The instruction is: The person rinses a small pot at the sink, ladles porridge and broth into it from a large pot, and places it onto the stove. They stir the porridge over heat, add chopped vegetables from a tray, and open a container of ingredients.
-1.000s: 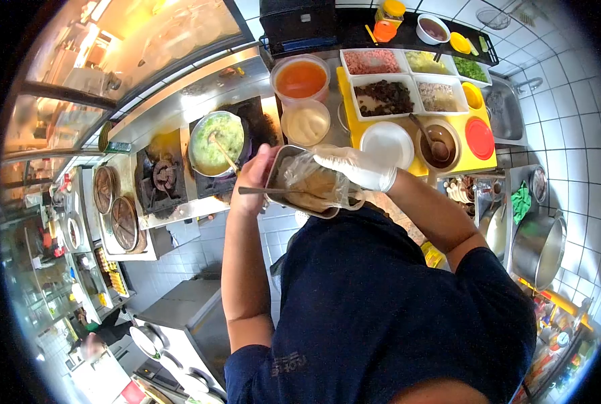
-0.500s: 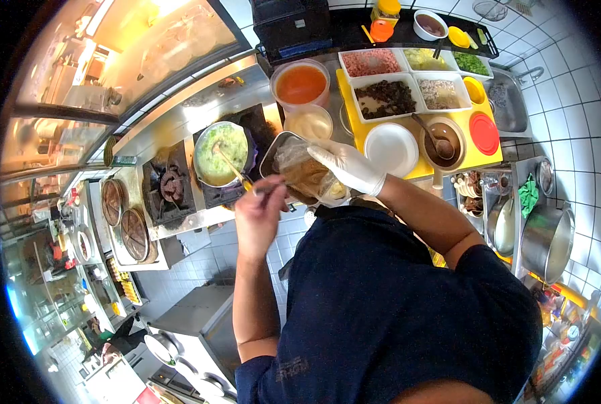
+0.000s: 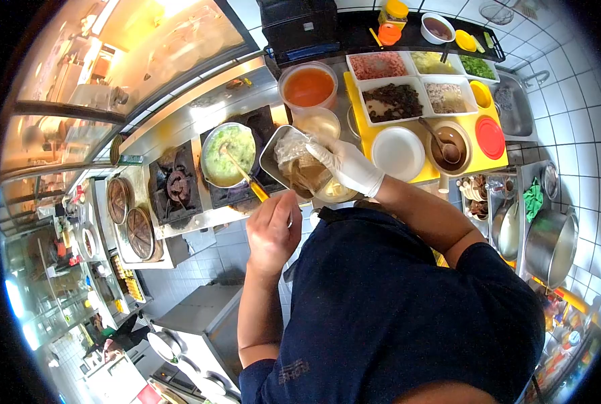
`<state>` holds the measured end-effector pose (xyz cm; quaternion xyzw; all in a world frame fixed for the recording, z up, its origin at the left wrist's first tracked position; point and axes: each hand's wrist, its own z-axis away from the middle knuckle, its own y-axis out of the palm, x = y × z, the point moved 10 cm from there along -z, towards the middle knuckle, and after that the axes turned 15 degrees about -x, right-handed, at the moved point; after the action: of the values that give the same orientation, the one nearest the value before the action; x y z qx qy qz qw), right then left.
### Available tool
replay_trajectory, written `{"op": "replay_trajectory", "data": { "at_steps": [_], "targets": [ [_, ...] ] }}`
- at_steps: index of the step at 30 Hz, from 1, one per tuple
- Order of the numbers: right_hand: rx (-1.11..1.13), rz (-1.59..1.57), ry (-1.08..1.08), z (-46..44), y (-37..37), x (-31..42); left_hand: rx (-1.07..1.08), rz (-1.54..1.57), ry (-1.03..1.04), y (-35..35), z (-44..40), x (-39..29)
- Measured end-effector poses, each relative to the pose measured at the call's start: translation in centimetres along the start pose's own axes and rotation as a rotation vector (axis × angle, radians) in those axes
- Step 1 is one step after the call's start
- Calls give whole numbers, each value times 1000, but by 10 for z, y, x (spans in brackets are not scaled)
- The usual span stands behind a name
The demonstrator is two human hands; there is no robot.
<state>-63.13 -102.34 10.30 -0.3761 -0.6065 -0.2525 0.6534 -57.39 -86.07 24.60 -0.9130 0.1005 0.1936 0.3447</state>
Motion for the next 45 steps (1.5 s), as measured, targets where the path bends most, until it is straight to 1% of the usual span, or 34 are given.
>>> {"op": "replay_trajectory", "data": {
  "at_steps": [5,8,11,14,16,19,20,22,25,27,28,30,31,34,37,40,45],
  "targets": [
    [-24,18,-3,-1,3,-6,1,-146,65,-5,0,-3],
    [-35,40,7,0,6,-12,4,-159,72,-7,2,-8],
    [-46,77,4,2,8,-13,-10,-61,6,-13,4,-12],
    [-52,89,-7,2,8,-16,-60,-26,-3,-14,9,-9],
    [-44,124,8,2,6,-19,-64,-29,-44,-11,15,0],
    [-76,110,-49,3,2,-6,-99,0,-119,-7,22,12],
    [-69,139,-29,3,2,-8,-115,15,-146,-7,25,16],
    [-57,198,10,3,2,-11,-165,112,-350,-4,41,37],
    [-25,182,26,7,-1,3,-252,282,-675,0,63,63],
    [-57,127,-17,7,-3,12,-342,430,-870,3,77,76],
    [-73,99,-39,7,-5,16,-372,471,-912,2,79,79],
    [-83,153,-45,7,-7,16,-429,555,-995,0,84,85],
    [-89,181,-47,7,-8,16,-435,564,-988,0,85,85],
    [-77,209,-61,6,-6,13,-373,512,-957,0,83,82],
    [-123,197,-134,7,-6,21,-355,524,-1018,8,85,82],
    [-186,191,-246,11,-7,30,-386,537,-1106,13,90,90],
    [-157,152,-158,10,-4,13,-523,708,-1337,27,109,106]
  ]
}}
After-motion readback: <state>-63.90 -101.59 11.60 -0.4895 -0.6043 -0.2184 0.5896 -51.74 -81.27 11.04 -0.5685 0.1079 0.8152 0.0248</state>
